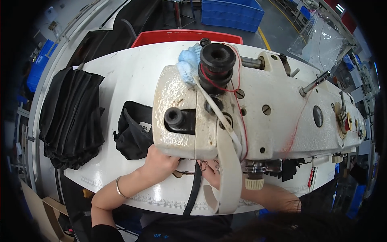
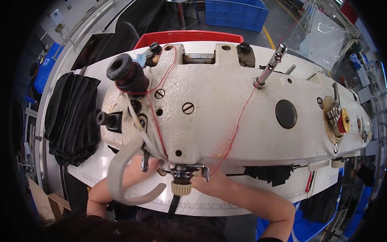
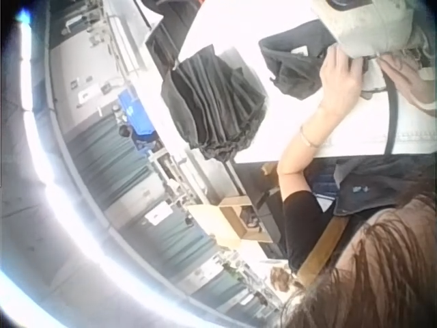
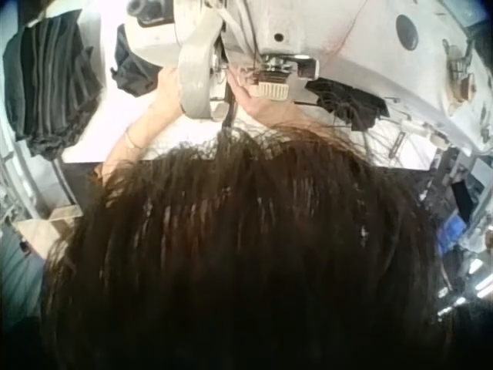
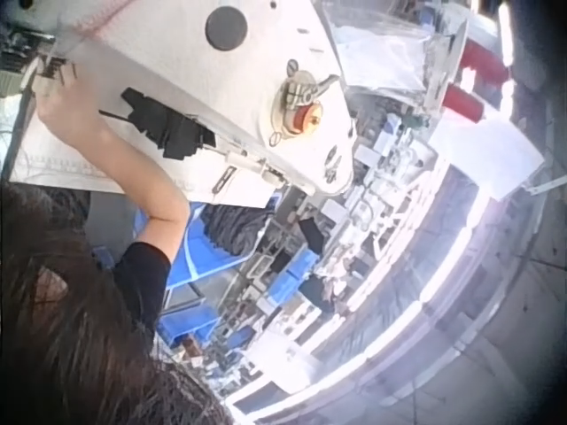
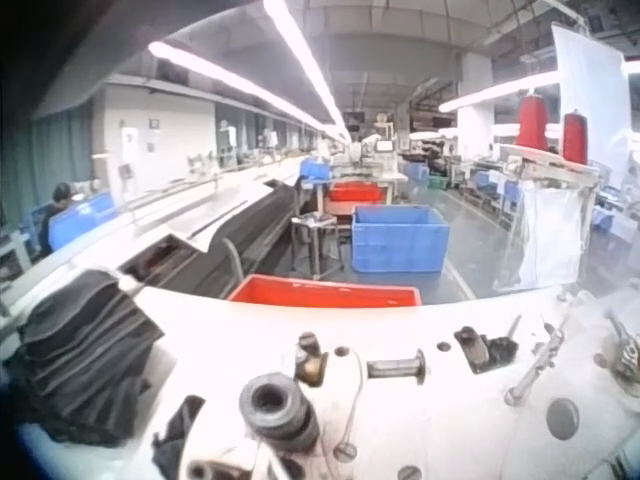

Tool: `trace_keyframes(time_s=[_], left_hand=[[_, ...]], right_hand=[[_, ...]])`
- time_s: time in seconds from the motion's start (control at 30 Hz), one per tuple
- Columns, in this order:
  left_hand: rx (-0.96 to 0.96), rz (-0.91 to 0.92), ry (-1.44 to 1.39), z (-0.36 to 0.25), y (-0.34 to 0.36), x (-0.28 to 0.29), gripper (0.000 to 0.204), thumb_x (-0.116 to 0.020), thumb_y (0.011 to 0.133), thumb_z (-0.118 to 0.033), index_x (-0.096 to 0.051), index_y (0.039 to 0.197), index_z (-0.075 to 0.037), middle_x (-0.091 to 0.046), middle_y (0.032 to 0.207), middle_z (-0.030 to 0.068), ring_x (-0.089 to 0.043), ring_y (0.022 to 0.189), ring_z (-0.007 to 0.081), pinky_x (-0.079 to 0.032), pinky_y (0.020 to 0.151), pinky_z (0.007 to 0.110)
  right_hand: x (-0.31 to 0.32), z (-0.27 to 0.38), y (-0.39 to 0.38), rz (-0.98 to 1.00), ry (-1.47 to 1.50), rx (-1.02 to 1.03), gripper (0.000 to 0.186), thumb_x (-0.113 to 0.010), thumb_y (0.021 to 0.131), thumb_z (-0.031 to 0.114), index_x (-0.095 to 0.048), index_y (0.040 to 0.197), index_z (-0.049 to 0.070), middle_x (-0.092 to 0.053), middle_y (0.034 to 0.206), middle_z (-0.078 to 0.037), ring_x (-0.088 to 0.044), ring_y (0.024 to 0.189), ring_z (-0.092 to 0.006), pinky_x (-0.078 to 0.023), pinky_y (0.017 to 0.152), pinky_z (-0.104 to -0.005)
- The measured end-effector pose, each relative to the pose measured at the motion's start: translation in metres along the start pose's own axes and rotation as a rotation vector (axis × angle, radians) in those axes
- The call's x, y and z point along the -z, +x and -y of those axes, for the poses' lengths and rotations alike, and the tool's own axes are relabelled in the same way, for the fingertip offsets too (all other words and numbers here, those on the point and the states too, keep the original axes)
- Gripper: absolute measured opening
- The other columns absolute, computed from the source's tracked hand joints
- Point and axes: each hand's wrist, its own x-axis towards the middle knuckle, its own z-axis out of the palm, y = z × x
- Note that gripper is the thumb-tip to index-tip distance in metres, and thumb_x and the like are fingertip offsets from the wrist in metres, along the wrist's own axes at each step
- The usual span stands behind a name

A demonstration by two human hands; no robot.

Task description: Sewing a strap onto a bag component using an industrial sewing machine.

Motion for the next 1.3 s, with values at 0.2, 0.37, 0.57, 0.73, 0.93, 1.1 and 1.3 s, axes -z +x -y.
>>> trace_keyframes(time_s=[0.2, 0.37, 0.57, 0.73, 0.93, 1.1, 1.3], left_hand=[[0.187, -0.132, -0.251, 0.005, 0.003, -0.011, 0.033, -0.068, 0.059, 0.000, -0.067, 0.091, -0.009, -0.064, 0.087, 0.0091, -0.062, 0.082, 0.0309, -0.050, 0.073, 0.042], [0.149, -0.105, -0.263, 0.009, -0.010, -0.027, 0.032, -0.069, 0.061, -0.001, -0.067, 0.093, -0.008, -0.063, 0.089, 0.0097, -0.061, 0.084, 0.0315, -0.049, 0.074, 0.042], [-0.011, -0.028, -0.164, 0.011, -0.023, -0.038, 0.036, -0.069, 0.060, -0.001, -0.066, 0.096, -0.006, -0.061, 0.089, 0.0106, -0.061, 0.081, 0.0313, -0.049, 0.070, 0.042], [-0.003, 0.004, -0.106, 0.005, -0.018, -0.033, 0.039, -0.069, 0.061, -0.003, -0.066, 0.099, -0.006, -0.062, 0.092, 0.0097, -0.061, 0.084, 0.0294, -0.050, 0.071, 0.041], [0.139, 0.120, -0.268, 0.005, -0.023, -0.030, 0.042, -0.069, 0.064, -0.007, -0.064, 0.106, -0.006, -0.062, 0.100, 0.0108, -0.061, 0.090, 0.0288, -0.050, 0.077, 0.040], [0.112, 0.126, -0.280, 0.003, -0.018, -0.024, 0.042, -0.069, 0.068, -0.009, -0.063, 0.109, -0.007, -0.062, 0.101, 0.0110, -0.061, 0.092, 0.0290, -0.049, 0.080, 0.041], [0.075, 0.115, -0.242, 0.003, -0.016, -0.020, 0.040, -0.069, 0.069, -0.010, -0.063, 0.109, -0.007, -0.062, 0.100, 0.0106, -0.061, 0.091, 0.0284, -0.049, 0.081, 0.041]], right_hand=[[0.009, -0.022, 0.006, -0.148, -0.869, 0.939, 0.021, -0.060, 0.058, 0.017, -0.062, 0.071, 0.001, -0.056, 0.085, -0.025, -0.051, 0.081, -0.0342, -0.041, 0.055, -0.0460], [0.002, -0.028, 0.015, -0.185, -0.783, 0.959, 0.018, -0.060, 0.059, 0.017, -0.061, 0.066, 0.001, -0.054, 0.080, -0.023, -0.050, 0.078, -0.0338, -0.041, 0.053, -0.0448], [0.003, -0.031, 0.019, -0.221, -0.937, 1.025, 0.018, -0.060, 0.059, 0.018, -0.061, 0.066, 0.001, -0.054, 0.079, -0.022, -0.049, 0.078, -0.0337, -0.041, 0.053, -0.0440], [0.004, -0.038, 0.022, -0.250, -1.060, 1.079, 0.018, -0.060, 0.059, 0.018, -0.061, 0.065, 0.001, -0.054, 0.078, -0.022, -0.049, 0.077, -0.0337, -0.041, 0.053, -0.0434], [0.001, -0.044, 0.024, -0.284, -1.204, 1.143, 0.018, -0.060, 0.059, 0.018, -0.060, 0.065, 0.001, -0.053, 0.078, -0.021, -0.049, 0.077, -0.0336, -0.041, 0.052, -0.0426], [0.000, -0.047, 0.024, -0.311, -1.329, 1.191, 0.018, -0.060, 0.060, 0.018, -0.060, 0.064, 0.001, -0.053, 0.077, -0.020, -0.049, 0.077, -0.0335, -0.041, 0.052, -0.0419], [0.004, -0.040, 0.020, -0.290, -1.298, 1.154, 0.019, -0.060, 0.059, 0.019, -0.060, 0.062, 0.000, -0.052, 0.076, -0.020, -0.049, 0.077, -0.0332, -0.041, 0.050, -0.0406]])
